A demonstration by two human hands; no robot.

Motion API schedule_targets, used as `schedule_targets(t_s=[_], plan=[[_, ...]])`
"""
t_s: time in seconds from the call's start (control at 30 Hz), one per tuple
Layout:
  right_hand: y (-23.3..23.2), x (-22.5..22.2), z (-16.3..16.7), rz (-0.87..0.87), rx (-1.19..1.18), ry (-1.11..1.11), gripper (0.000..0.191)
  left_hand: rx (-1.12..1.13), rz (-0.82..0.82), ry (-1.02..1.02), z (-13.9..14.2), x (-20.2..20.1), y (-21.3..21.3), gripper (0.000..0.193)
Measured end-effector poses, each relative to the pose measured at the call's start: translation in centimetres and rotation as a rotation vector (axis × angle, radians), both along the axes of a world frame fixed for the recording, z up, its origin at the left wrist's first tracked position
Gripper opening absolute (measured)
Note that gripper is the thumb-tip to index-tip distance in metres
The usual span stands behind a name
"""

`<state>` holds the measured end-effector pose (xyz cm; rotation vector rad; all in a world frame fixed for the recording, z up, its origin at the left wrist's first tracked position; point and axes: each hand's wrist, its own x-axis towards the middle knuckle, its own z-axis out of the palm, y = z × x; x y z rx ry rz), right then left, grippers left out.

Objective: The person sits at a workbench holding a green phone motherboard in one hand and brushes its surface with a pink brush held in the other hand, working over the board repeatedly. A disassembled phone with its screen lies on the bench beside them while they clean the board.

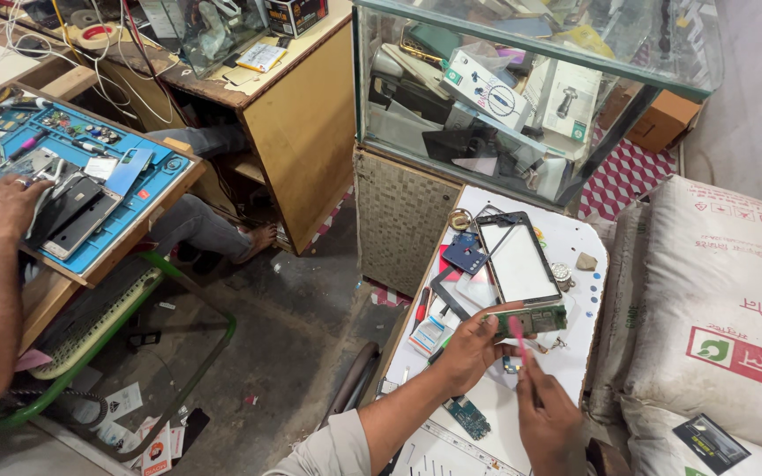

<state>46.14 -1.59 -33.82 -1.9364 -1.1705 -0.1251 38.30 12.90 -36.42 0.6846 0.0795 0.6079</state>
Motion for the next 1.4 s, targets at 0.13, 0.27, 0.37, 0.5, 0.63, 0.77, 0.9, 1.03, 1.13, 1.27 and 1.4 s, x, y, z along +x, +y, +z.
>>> schedule_targets(t_s=[0.13, 0.27, 0.37, 0.5, 0.63, 0.77, 0.9, 1.03, 1.13, 1.27, 1.4], plan=[[0.2, 0.0, -0.3, -0.011, 0.086, 0.044, 0.038, 0.089, 0.006, 0.069, 0.7, -0.3, -0.3, 0.053], [0.3, 0.2, -0.9, -0.033, 0.039, -0.007, 0.036, 0.125, 0.026, 0.081, 0.9, -0.5, -0.3, 0.052], [0.1, 0.3, -1.1, -0.029, -0.002, 0.049, 0.035, 0.142, 0.036, 0.115, 0.9, -0.4, -0.4, 0.053], [0.1, 0.4, -1.1, 0.02, 0.196, 0.155, 0.036, 0.195, 0.031, 0.098, 0.7, -0.3, -0.5, 0.055], [0.0, 0.5, -1.0, 0.024, 0.039, 0.032, 0.033, 0.213, 0.019, 0.126, 0.6, -0.3, -0.6, 0.058], [0.1, 0.5, -1.3, 0.031, 0.135, 0.171, 0.036, 0.205, 0.023, 0.09, 0.7, -0.5, -0.4, 0.063], [0.4, 0.5, -1.6, 0.007, 0.075, 0.054, 0.035, 0.196, 0.008, 0.048, 0.6, -0.5, -0.3, 0.068], [0.2, 0.5, -1.1, -0.01, 0.17, 0.154, 0.035, 0.203, 0.029, 0.111, 0.3, -0.1, -0.3, 0.069], [0.1, 0.3, -0.7, -0.031, 0.074, 0.105, 0.036, 0.193, 0.054, 0.126, 0.1, -0.1, -0.2, 0.067], [0.1, 0.2, -0.4, -0.024, 0.112, 0.158, 0.035, 0.169, 0.087, 0.159, -0.1, 0.0, -0.1, 0.065], [0.0, 0.3, -0.7, -0.03, 0.149, 0.156, 0.035, 0.157, 0.072, 0.155, -0.5, 0.1, -0.2, 0.061]])
